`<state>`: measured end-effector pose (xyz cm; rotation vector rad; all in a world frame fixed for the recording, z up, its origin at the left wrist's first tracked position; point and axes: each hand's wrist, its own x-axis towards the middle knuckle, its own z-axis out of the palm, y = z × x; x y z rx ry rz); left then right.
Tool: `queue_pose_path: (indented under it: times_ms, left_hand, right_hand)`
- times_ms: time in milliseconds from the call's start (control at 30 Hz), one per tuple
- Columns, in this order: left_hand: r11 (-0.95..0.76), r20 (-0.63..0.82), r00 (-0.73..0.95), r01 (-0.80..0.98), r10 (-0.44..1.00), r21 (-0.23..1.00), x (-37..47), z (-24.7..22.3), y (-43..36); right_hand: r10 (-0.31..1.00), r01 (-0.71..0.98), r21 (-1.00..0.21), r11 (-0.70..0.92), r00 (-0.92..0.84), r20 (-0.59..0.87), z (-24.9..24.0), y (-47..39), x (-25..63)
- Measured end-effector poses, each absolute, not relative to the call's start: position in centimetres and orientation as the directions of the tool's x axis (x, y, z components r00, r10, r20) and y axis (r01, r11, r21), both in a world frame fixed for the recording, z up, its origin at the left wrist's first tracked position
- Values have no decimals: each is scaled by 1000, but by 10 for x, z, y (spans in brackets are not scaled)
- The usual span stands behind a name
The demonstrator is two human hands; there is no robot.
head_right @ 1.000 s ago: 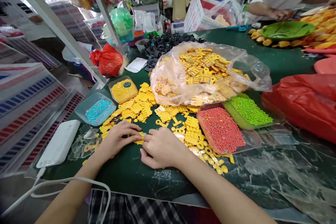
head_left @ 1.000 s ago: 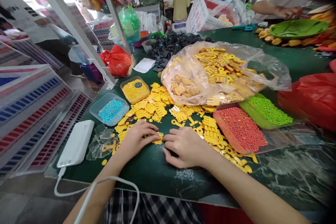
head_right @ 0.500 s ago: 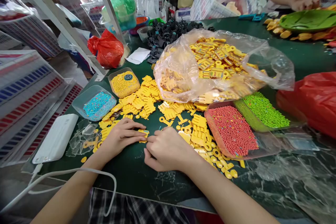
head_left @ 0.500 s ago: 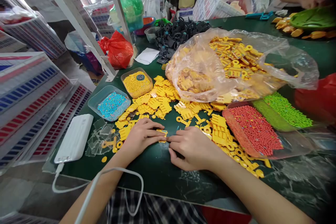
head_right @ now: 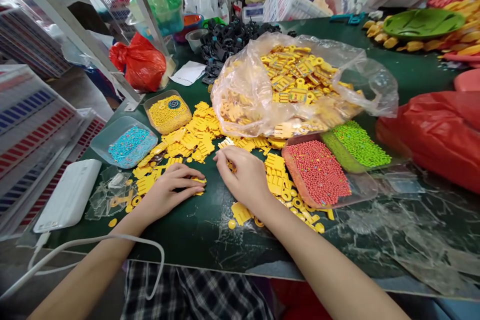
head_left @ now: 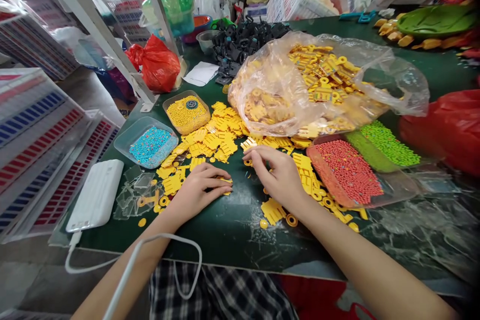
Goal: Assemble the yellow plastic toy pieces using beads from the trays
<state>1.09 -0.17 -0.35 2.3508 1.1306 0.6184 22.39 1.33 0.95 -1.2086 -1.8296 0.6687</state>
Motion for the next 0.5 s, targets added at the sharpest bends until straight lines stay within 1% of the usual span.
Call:
queue_pose_path:
  times_ms: [133, 200, 267, 333, 400, 467, 500]
  left_hand:
    - [-542, 206, 539, 593, 817, 596, 11, -2, -1]
    - [-510, 237, 479, 592, 845, 624, 9, 0, 0]
    - [-473, 296, 376, 587, 878, 657, 8, 4, 1]
    - [-464, 380, 269, 586, 885, 665, 8, 11, 1]
    - [-492, 459, 225, 609, 859, 622, 11, 23, 1]
    - [-540, 505, 265, 649, 821, 536, 19, 37, 2]
    - [-566, 514, 305, 667, 801, 485, 25, 44, 4]
  right_hand:
    - [936, 305, -885, 351, -84, 342, 9, 18, 227]
    - [956, 220, -931, 293, -55, 288, 9, 22, 230]
    - [977, 125, -970, 207, -74, 198, 11, 26, 234]
    - [984, 17, -997, 80, -160, 77, 16, 27, 235]
    - [942, -70, -994, -86, -331, -59, 27, 25, 234]
    - [839, -103, -968, -228, -525, -141, 40, 21, 231]
    - [789, -105, -958, -266, -594, -154, 47, 19, 229]
